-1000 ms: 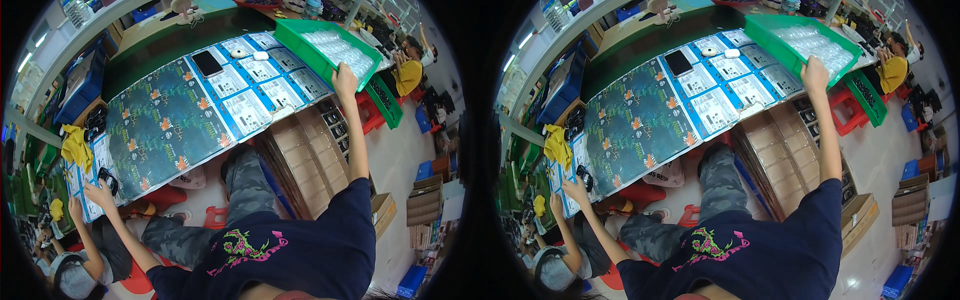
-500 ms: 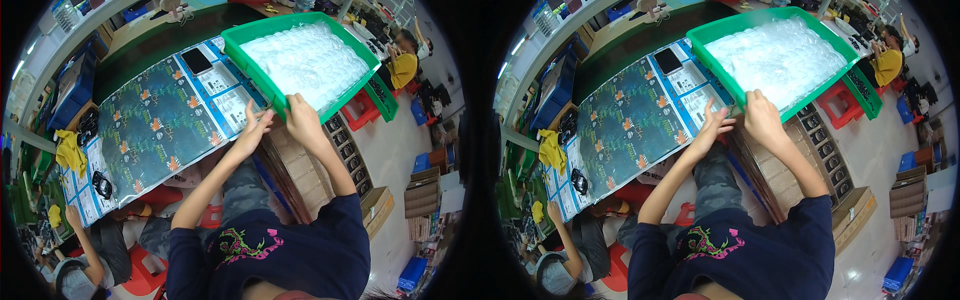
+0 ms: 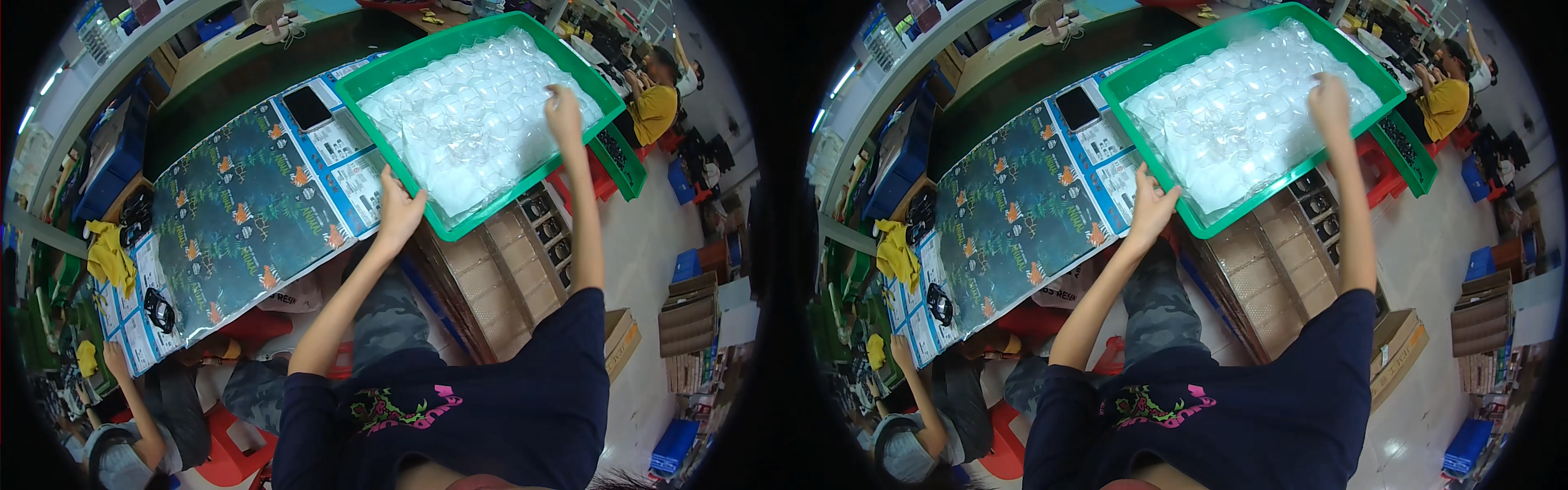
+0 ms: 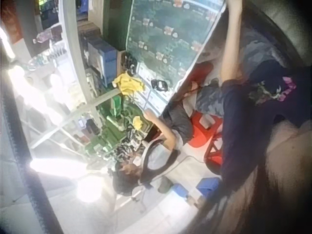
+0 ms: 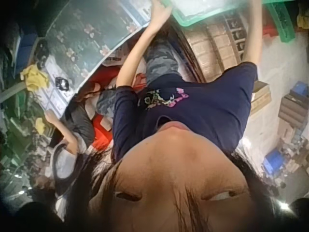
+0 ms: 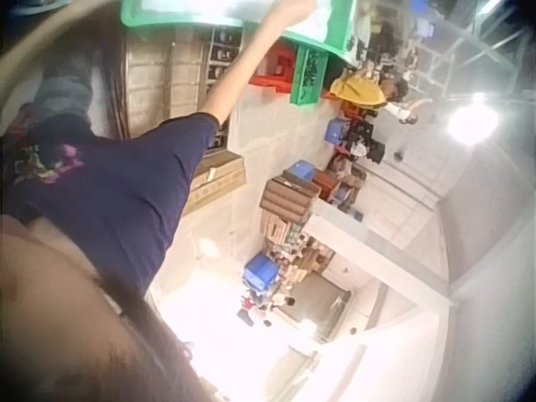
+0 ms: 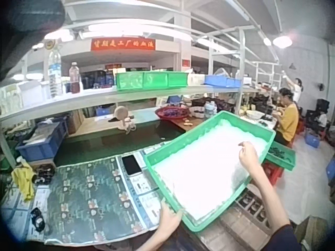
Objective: The person assembles plastic shell components for a computer mouse by hand.
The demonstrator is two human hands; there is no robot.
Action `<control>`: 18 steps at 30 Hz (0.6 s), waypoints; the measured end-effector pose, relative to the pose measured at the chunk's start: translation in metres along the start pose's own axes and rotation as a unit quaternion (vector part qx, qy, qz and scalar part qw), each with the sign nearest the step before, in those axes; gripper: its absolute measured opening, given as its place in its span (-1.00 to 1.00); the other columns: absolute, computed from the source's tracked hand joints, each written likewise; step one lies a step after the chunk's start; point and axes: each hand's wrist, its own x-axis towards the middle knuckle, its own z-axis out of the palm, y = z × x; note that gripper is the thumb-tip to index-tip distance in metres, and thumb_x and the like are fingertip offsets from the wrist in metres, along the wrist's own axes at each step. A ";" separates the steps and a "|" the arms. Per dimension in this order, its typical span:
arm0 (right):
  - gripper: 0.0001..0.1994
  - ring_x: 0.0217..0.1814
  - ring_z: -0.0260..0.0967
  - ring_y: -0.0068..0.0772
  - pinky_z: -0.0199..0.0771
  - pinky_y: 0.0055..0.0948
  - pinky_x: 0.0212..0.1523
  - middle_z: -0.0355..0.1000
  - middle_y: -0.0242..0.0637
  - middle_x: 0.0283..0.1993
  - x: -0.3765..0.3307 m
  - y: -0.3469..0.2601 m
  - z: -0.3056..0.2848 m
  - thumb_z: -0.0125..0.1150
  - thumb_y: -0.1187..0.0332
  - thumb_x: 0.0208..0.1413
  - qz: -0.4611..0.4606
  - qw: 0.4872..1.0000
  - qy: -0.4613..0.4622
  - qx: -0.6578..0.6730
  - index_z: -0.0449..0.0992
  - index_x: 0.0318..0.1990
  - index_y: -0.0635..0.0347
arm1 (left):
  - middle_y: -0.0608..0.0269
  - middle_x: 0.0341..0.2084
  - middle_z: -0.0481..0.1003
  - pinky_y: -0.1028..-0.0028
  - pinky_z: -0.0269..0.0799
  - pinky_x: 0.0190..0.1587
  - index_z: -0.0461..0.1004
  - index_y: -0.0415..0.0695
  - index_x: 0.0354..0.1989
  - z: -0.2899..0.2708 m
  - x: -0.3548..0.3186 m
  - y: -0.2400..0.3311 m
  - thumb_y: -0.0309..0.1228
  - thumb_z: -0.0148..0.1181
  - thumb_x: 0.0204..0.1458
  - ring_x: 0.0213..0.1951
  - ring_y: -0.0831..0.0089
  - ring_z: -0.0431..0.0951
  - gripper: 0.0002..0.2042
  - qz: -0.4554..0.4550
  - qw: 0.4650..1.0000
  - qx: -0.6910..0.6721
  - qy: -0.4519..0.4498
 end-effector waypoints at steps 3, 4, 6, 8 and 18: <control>-0.71 -0.11 0.30 0.05 0.30 -0.22 -0.06 0.34 0.10 -0.16 0.033 0.064 0.005 -0.06 0.42 -0.14 0.100 0.987 -0.015 -0.125 0.43 -0.22 0.33 | 0.12 -0.35 0.26 0.57 0.37 -0.40 -0.29 -0.34 0.17 -0.025 0.009 -0.011 -0.65 0.03 -0.16 -0.39 0.48 0.42 -0.27 0.038 0.998 0.048 0.021; -0.69 -0.06 0.27 0.06 0.28 -0.17 -0.04 0.32 0.08 -0.11 0.035 0.071 0.006 -0.04 0.39 -0.14 0.164 0.967 -0.086 -0.176 0.42 -0.19 0.32 | 0.15 -0.38 0.26 0.59 0.35 -0.44 -0.27 -0.31 0.18 -0.032 0.009 -0.008 -0.65 0.04 -0.16 -0.42 0.51 0.41 -0.27 0.052 0.997 0.054 0.028; -0.66 -0.01 0.24 0.08 0.26 -0.12 -0.01 0.29 0.06 -0.05 0.035 0.093 0.012 -0.03 0.36 -0.13 0.228 0.935 -0.156 -0.224 0.42 -0.17 0.32 | 0.18 -0.42 0.25 0.60 0.33 -0.46 -0.23 -0.26 0.18 -0.039 0.008 0.000 -0.64 0.05 -0.17 -0.45 0.53 0.39 -0.27 0.050 0.998 0.017 0.034; -0.64 0.08 0.16 0.08 0.19 -0.06 0.02 0.23 0.03 0.03 0.031 0.113 0.024 -0.02 0.32 -0.11 0.270 0.901 -0.203 -0.272 0.41 -0.13 0.28 | 0.22 -0.45 0.24 0.61 0.31 -0.49 -0.19 -0.21 0.19 -0.039 0.008 0.006 -0.62 0.05 -0.17 -0.48 0.56 0.37 -0.28 0.050 0.998 -0.022 0.038; -0.58 0.14 0.07 0.04 0.15 -0.13 0.05 0.15 0.03 0.08 0.045 0.110 0.029 0.04 0.19 -0.13 0.272 0.882 -0.201 -0.328 0.43 -0.10 0.23 | 0.20 -0.36 0.22 0.64 0.30 -0.40 -0.13 -0.14 0.20 -0.048 0.004 0.008 -0.67 0.00 -0.12 -0.40 0.56 0.36 -0.33 0.033 0.995 0.093 0.016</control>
